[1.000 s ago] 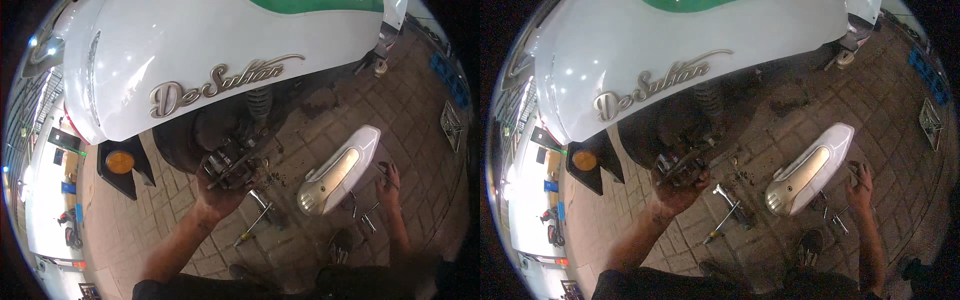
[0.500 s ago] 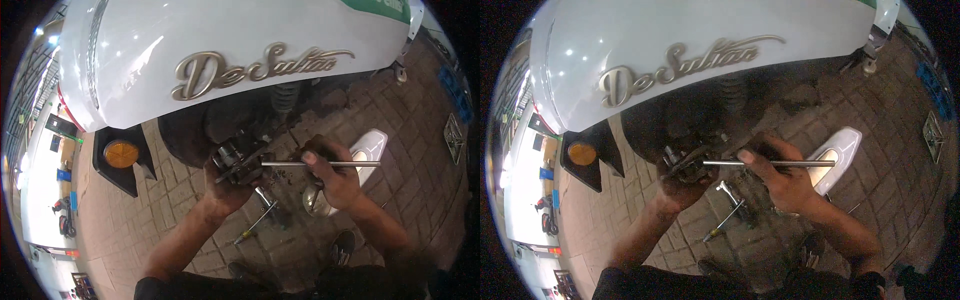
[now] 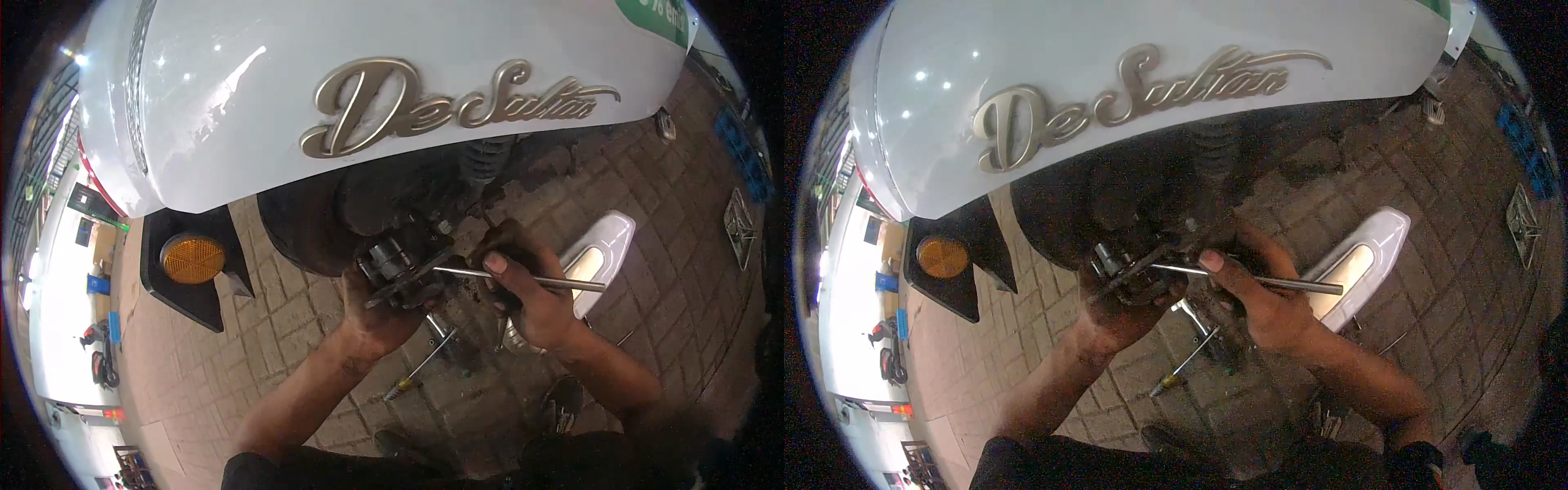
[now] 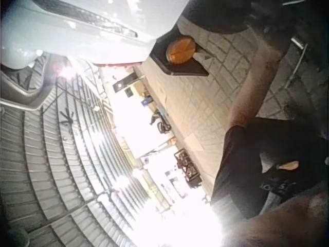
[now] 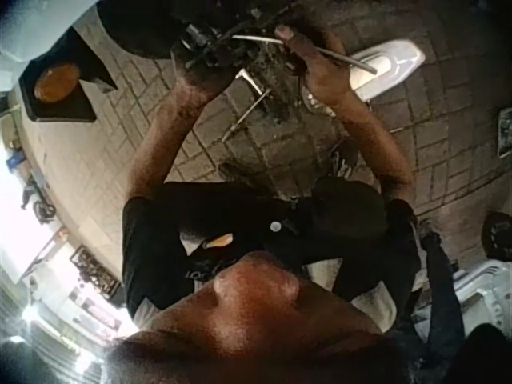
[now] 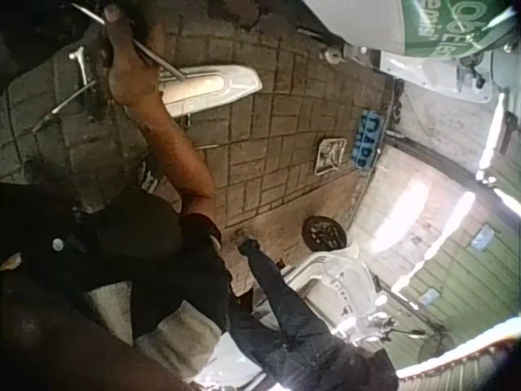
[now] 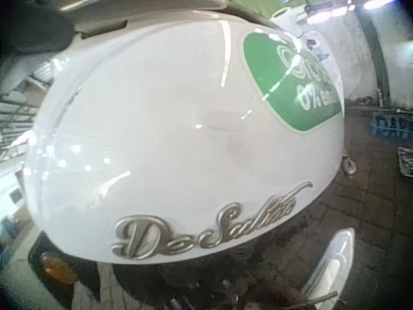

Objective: The person uses a screwdriver and a wrench to loosen and then remove the brake caliper from the rear wheel of a white scooter.

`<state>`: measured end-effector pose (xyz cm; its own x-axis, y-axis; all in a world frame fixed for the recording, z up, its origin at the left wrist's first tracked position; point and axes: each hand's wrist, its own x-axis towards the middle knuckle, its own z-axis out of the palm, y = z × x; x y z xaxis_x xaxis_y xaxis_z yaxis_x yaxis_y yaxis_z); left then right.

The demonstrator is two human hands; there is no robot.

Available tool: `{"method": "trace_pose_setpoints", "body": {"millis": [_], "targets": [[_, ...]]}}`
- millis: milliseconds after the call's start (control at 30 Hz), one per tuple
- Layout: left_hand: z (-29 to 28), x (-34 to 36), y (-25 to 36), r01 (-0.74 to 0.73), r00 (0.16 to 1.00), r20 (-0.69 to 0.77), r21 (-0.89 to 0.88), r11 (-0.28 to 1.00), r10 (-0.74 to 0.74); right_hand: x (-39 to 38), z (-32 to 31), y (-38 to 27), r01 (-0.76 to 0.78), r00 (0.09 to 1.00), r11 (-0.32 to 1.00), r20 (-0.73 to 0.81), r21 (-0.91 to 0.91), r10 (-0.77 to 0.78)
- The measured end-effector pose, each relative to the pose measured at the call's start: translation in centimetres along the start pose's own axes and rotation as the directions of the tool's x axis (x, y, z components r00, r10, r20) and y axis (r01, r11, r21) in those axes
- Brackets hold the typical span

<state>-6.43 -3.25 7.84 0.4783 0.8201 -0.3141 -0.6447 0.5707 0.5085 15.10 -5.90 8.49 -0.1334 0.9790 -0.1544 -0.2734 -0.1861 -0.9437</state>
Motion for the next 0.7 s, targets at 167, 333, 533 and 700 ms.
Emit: {"method": "trace_pose_setpoints", "body": {"millis": [167, 333, 533, 700], "targets": [[-0.1, -0.2, -0.3, -0.029, 0.995, -0.092, 0.044, 0.999, 0.033, 0.3, 0.2, 0.1, -0.058, 0.997, 0.979, 0.063, 0.193, 0.046], [-2.9, -0.1, -0.2, -0.082, 0.962, 0.274, 0.241, 0.967, 0.013, 0.3, 0.1, 1.2, 0.009, 1.0, 0.987, 0.007, 0.162, -0.011], [-0.9, 0.0, -0.5, -0.075, 0.996, 0.057, 0.207, 0.976, 0.064, 0.4, -1.6, 0.7, 0.005, 0.997, 0.99, 0.069, 0.144, -0.015], [-1.7, -0.1, 0.0, -0.008, 0.964, 0.266, -0.041, 0.999, 0.018, 0.6, -2.2, -0.3, 0.003, 0.988, 0.988, 0.153, 0.154, -0.027]]}}
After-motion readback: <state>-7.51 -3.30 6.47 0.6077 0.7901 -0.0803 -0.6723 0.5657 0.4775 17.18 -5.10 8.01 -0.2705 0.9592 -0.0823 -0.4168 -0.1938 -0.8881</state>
